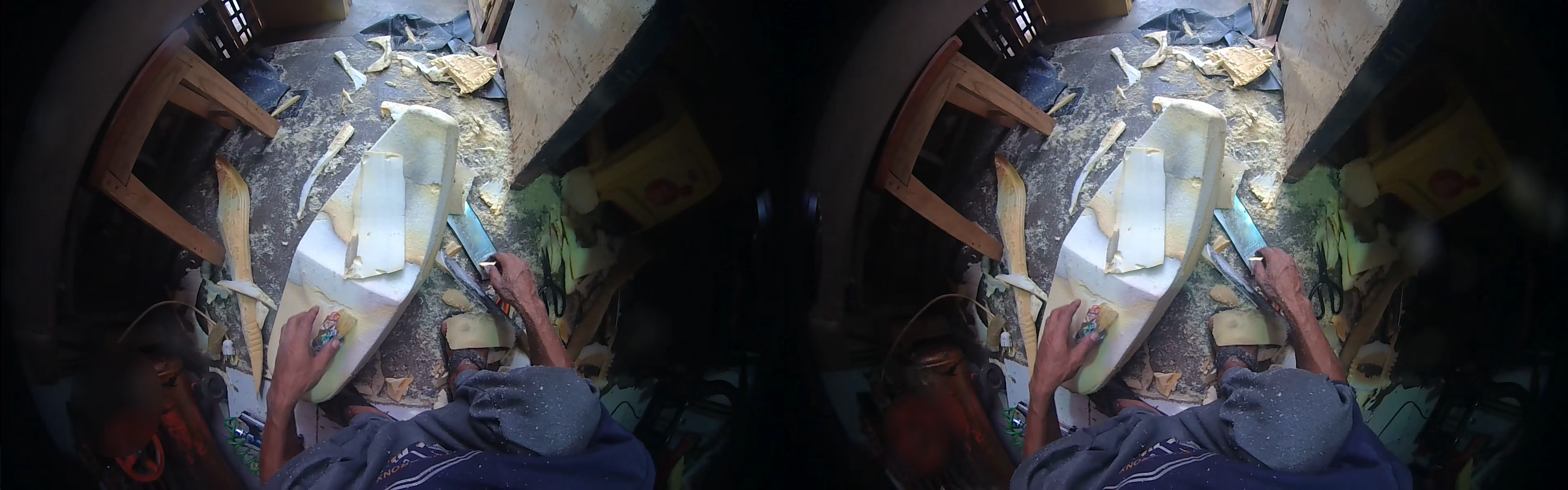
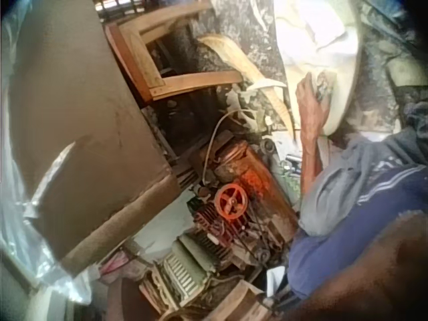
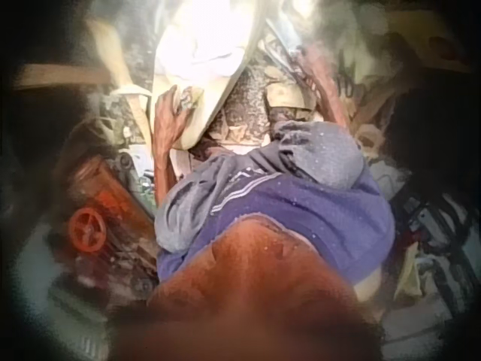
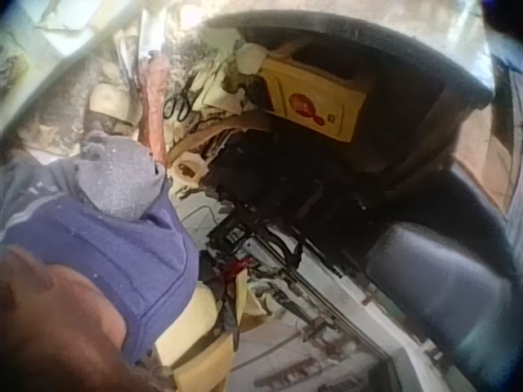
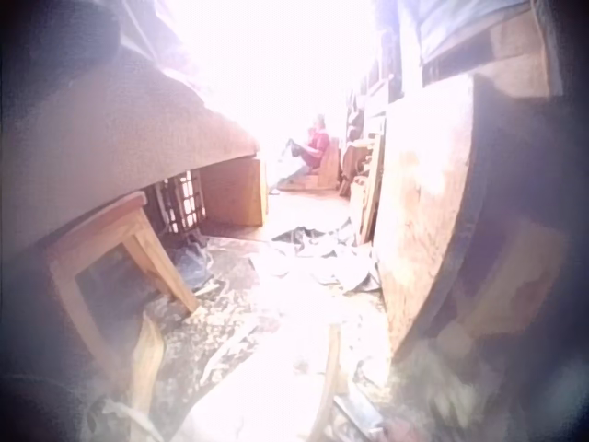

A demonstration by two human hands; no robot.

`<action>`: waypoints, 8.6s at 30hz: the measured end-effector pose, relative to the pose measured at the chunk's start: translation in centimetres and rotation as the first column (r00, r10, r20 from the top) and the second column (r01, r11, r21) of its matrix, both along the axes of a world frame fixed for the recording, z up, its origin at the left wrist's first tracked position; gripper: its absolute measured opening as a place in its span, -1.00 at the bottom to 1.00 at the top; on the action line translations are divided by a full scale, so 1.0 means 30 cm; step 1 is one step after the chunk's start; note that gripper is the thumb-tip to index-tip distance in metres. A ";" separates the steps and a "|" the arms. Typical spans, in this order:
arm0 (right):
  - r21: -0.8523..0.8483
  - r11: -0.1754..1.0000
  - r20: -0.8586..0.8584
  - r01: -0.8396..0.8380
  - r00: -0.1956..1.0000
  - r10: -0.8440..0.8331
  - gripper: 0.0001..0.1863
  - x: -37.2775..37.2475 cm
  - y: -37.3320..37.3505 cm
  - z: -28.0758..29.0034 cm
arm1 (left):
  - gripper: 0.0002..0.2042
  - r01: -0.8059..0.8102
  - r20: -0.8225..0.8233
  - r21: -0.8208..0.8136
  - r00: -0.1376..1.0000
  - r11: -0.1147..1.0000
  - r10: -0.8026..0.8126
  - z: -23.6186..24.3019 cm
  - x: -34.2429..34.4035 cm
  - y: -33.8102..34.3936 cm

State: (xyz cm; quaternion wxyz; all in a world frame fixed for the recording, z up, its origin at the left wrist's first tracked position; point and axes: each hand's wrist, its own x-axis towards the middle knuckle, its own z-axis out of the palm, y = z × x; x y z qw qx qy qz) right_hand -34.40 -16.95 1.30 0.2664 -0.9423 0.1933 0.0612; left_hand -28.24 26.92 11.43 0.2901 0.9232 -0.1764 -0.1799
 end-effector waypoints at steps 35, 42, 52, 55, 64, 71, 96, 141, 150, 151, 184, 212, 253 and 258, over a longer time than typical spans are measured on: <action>0.613 0.633 0.673 -0.473 0.732 -0.104 -0.75 0.306 0.321 0.449 | -0.78 -0.245 -0.273 -0.698 0.960 0.673 0.066 0.078 0.295 -0.330; 0.741 0.567 0.522 -0.361 0.841 -0.146 -0.51 0.254 0.361 0.440 | -0.71 0.241 0.742 -0.316 0.665 0.918 0.081 0.146 0.309 -0.203; 0.868 0.445 0.121 -0.220 0.963 0.240 -0.39 0.251 0.365 0.382 | -0.85 0.351 0.868 -0.084 0.486 0.933 -0.105 0.150 0.257 -0.187; 0.933 0.304 0.205 -0.191 0.979 -0.015 -0.48 0.212 0.306 0.333 | -0.82 0.213 0.838 -0.072 0.542 0.974 -0.056 0.103 0.257 -0.170; 0.997 0.060 0.023 0.050 0.550 -0.835 -0.52 -0.109 0.030 0.086 | -0.55 -0.562 0.272 0.089 0.808 0.823 0.523 -0.312 0.333 0.309; 0.790 0.135 -0.302 0.599 0.571 -0.763 -0.45 -0.287 0.016 -0.028 | -0.06 -0.746 -0.083 0.436 0.524 0.503 0.848 -0.640 0.393 0.546; 0.988 0.062 0.149 -0.141 0.978 -0.144 0.10 0.503 0.513 0.403 | -0.62 0.332 0.446 -0.171 0.865 0.928 -0.228 0.201 0.470 -0.326; -0.566 0.536 0.225 0.626 0.743 -0.631 -0.37 -0.711 -0.341 -0.063 | -0.59 -0.419 0.414 0.173 0.852 0.891 0.320 -0.138 0.998 0.087; -0.466 0.804 -0.193 0.369 0.844 -0.500 -0.10 -0.625 -0.084 -0.073 | -0.55 -0.141 0.121 0.333 0.987 0.932 0.107 -0.181 0.892 0.157; -0.328 0.833 -0.252 0.446 0.808 -0.532 0.08 -0.611 -0.068 -0.057 | -0.57 -0.134 0.094 0.282 0.989 0.950 0.112 -0.154 0.868 0.122; 0.982 -0.101 -0.184 0.160 0.929 -0.321 -0.49 0.373 0.225 0.091 | -0.46 -0.461 -0.869 -0.394 0.469 0.795 -0.158 0.066 0.224 -0.445; 0.541 0.791 0.312 0.285 0.806 -0.503 -0.13 0.522 0.039 -0.132 | -0.45 0.382 0.360 0.736 0.479 0.559 -0.801 -0.307 -0.118 -0.514; -0.394 0.918 0.494 0.057 0.855 0.159 -0.36 0.684 -0.014 0.154 | -0.46 -0.098 -0.312 0.204 0.937 0.974 0.159 -0.047 0.203 -0.389; 0.097 0.987 0.452 0.128 0.878 -0.158 -0.52 0.327 -0.204 0.167 | -0.51 -0.051 0.016 -0.055 0.999 0.997 0.052 0.047 0.173 -0.288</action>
